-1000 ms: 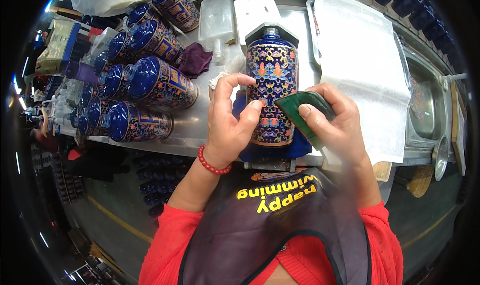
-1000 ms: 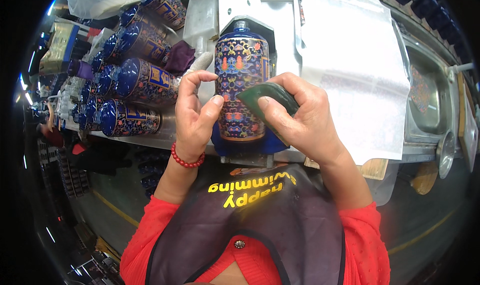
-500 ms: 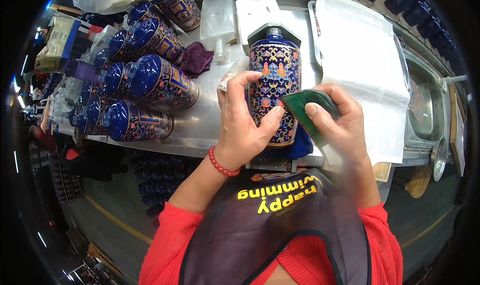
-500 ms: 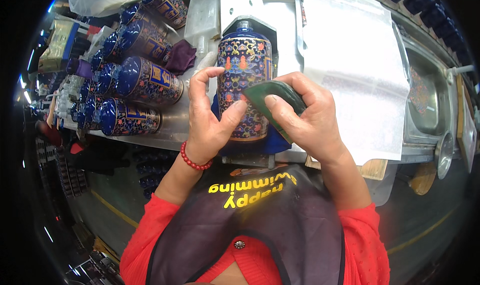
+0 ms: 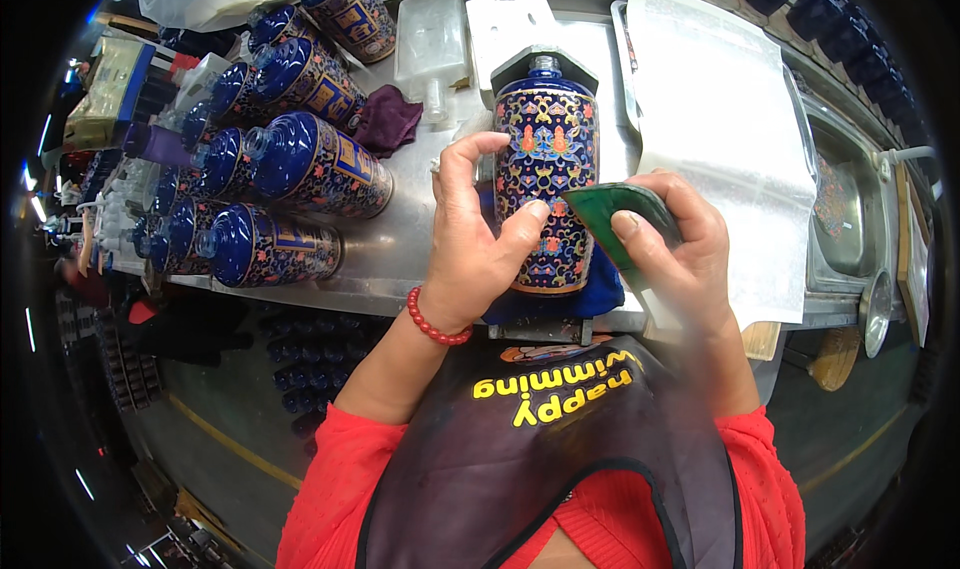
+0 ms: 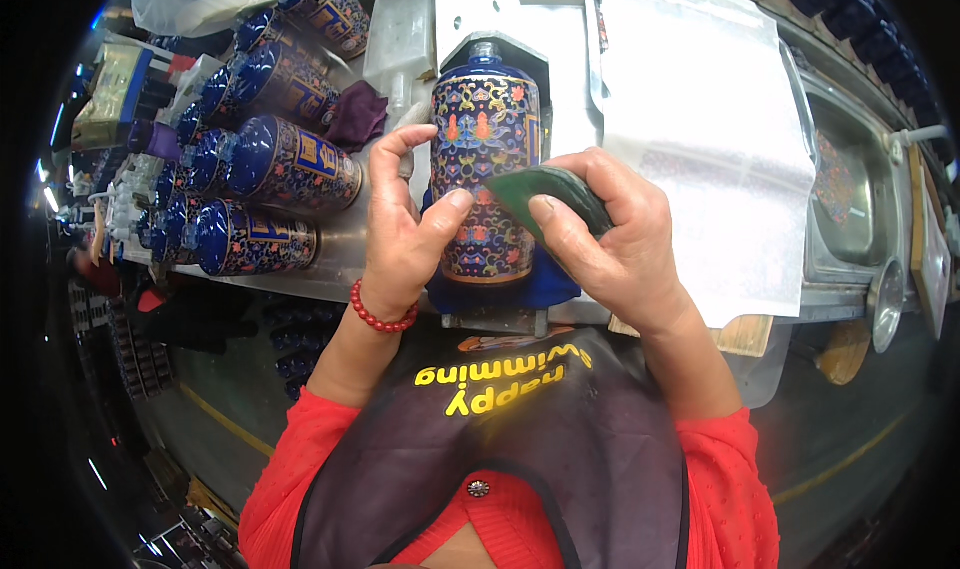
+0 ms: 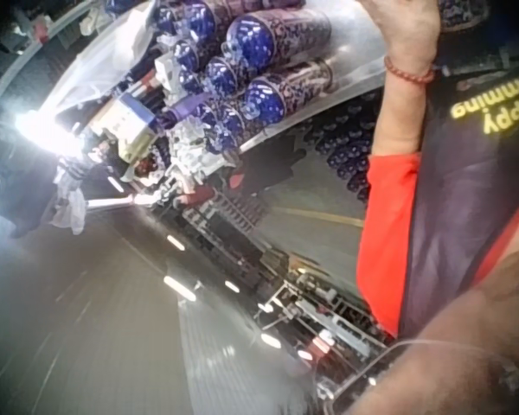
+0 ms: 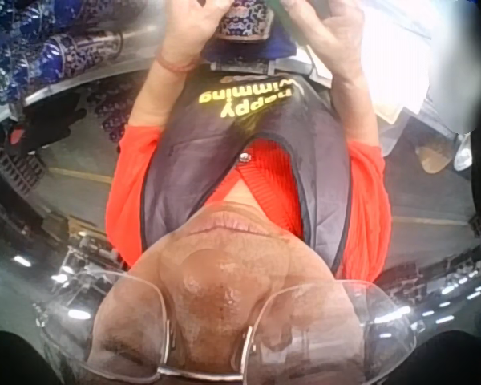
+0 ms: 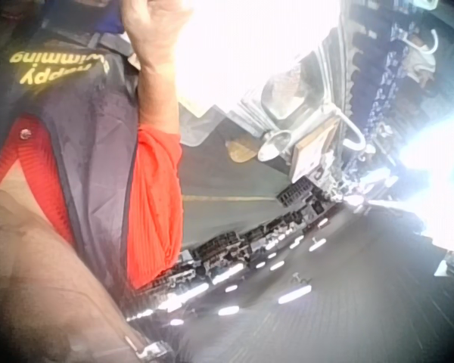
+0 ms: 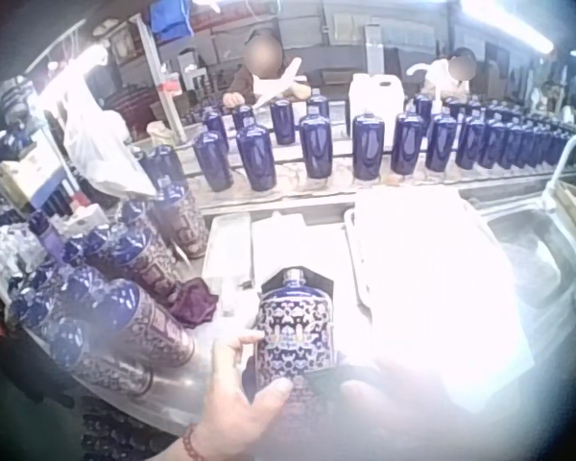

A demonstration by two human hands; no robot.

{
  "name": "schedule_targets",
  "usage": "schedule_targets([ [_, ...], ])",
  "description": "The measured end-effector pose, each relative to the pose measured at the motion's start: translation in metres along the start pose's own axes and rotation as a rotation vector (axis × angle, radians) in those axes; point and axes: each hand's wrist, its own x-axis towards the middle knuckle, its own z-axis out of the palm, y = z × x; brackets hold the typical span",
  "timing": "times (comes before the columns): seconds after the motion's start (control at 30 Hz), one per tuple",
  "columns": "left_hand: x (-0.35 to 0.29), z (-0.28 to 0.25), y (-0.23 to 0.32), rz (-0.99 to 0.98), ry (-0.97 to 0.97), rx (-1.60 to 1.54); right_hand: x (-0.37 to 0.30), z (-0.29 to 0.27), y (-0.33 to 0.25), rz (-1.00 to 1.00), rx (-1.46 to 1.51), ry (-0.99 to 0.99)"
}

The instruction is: The person applies decorative stickers to a blue cylindrical container, smoothing them with a green tool and fingers. The person rotates the container to cover different sides and repeats the process on multiple containers.

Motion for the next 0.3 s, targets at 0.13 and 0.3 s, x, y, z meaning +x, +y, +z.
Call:
schedule_targets([
  [0.13, 0.0021, 0.0022, -0.0009, 0.004, 0.023, 0.007, -0.0009, 0.0037, 0.0000, -0.040, -0.031, 0.038],
  [0.3, 0.0002, 0.0022, -0.0003, -0.114, 0.023, -0.262, -0.0014, 0.0013, -0.0015, -0.139, -0.198, 0.078],
])
